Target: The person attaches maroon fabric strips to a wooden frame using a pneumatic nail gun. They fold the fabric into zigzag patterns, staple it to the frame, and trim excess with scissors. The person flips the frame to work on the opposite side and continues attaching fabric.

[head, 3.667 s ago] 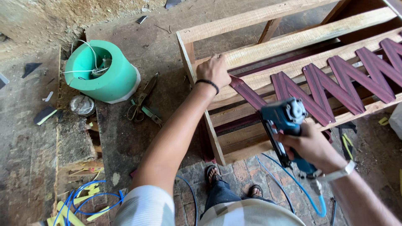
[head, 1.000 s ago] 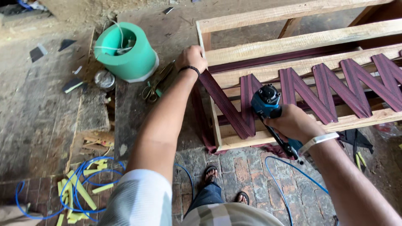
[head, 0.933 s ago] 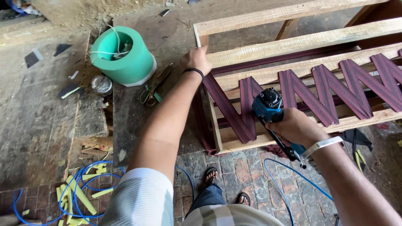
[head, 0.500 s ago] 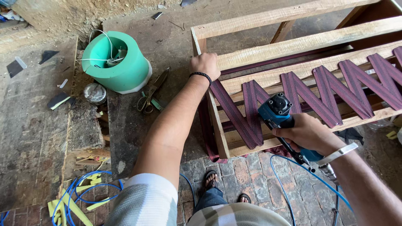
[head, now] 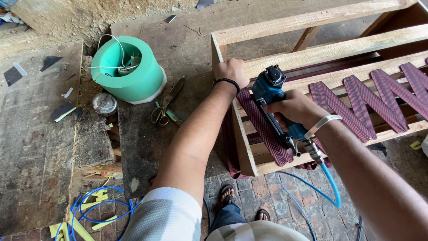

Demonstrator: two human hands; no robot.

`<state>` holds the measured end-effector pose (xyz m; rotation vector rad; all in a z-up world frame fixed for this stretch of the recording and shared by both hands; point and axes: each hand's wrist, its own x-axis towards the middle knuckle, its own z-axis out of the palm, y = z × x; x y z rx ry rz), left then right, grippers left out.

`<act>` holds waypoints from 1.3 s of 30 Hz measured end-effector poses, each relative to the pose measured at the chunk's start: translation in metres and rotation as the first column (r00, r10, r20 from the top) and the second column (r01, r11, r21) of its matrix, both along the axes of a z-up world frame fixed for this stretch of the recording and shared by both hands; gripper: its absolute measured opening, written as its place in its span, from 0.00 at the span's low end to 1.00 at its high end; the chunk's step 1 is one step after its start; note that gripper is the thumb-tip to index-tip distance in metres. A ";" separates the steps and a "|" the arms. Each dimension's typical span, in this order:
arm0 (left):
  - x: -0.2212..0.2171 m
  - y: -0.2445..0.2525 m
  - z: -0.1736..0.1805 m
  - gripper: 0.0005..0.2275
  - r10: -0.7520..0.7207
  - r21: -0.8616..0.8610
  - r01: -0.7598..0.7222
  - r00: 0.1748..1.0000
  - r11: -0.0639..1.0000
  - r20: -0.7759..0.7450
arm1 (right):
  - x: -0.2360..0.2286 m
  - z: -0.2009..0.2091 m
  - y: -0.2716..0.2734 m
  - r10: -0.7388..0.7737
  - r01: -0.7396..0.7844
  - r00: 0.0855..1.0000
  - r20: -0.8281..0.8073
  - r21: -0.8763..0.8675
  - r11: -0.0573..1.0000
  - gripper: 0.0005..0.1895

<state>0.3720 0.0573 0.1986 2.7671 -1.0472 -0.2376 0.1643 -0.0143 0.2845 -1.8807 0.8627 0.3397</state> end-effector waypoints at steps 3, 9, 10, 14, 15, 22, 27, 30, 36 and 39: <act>0.000 0.001 -0.003 0.10 -0.018 -0.037 0.017 1.000 0.999 -0.010 | 0.005 -0.001 0.000 -0.010 0.010 1.000 -0.007 -0.017 1.000 0.14; 0.006 -0.001 -0.006 0.09 -0.030 -0.030 0.029 0.999 0.999 -0.019 | 0.019 0.001 0.012 0.027 -0.030 0.998 -0.065 -0.044 0.999 0.15; 0.007 -0.002 -0.008 0.09 -0.029 -0.005 0.029 0.999 1.000 -0.028 | 0.021 0.001 0.015 0.051 -0.056 0.996 -0.076 -0.063 0.996 0.16; 0.012 -0.006 -0.020 0.09 -0.032 0.044 0.034 0.999 0.998 -0.033 | 0.023 0.001 0.020 0.054 -0.063 0.992 -0.114 -0.078 0.995 0.16; 0.013 -0.007 -0.022 0.09 -0.034 0.044 0.035 0.999 0.998 -0.025 | 0.024 0.002 0.021 0.072 -0.081 0.992 -0.108 -0.082 0.993 0.16; 0.010 -0.006 -0.016 0.11 -0.017 0.065 0.020 0.999 0.998 -0.051 | 0.011 0.011 0.020 0.052 -0.055 0.998 -0.042 -0.077 0.996 0.16; 0.005 0.005 0.000 0.14 -0.003 0.007 0.004 0.991 1.000 -0.137 | 0.009 0.005 0.025 0.046 -0.049 0.996 -0.072 -0.041 0.998 0.12; 0.001 0.008 0.005 0.14 -0.010 -0.027 0.007 0.990 1.000 -0.138 | 0.006 0.000 0.025 0.053 -0.055 0.997 -0.063 -0.031 0.998 0.10; 0.002 0.005 0.002 0.13 0.002 -0.003 -0.002 0.994 1.000 -0.113 | 0.006 0.001 0.012 0.008 -0.012 0.998 -0.054 -0.071 0.997 0.15; 0.005 0.003 -0.003 0.10 -0.005 -0.023 0.003 0.995 1.000 -0.102 | 0.002 -0.001 0.009 -0.020 0.019 0.999 -0.028 -0.036 0.999 0.13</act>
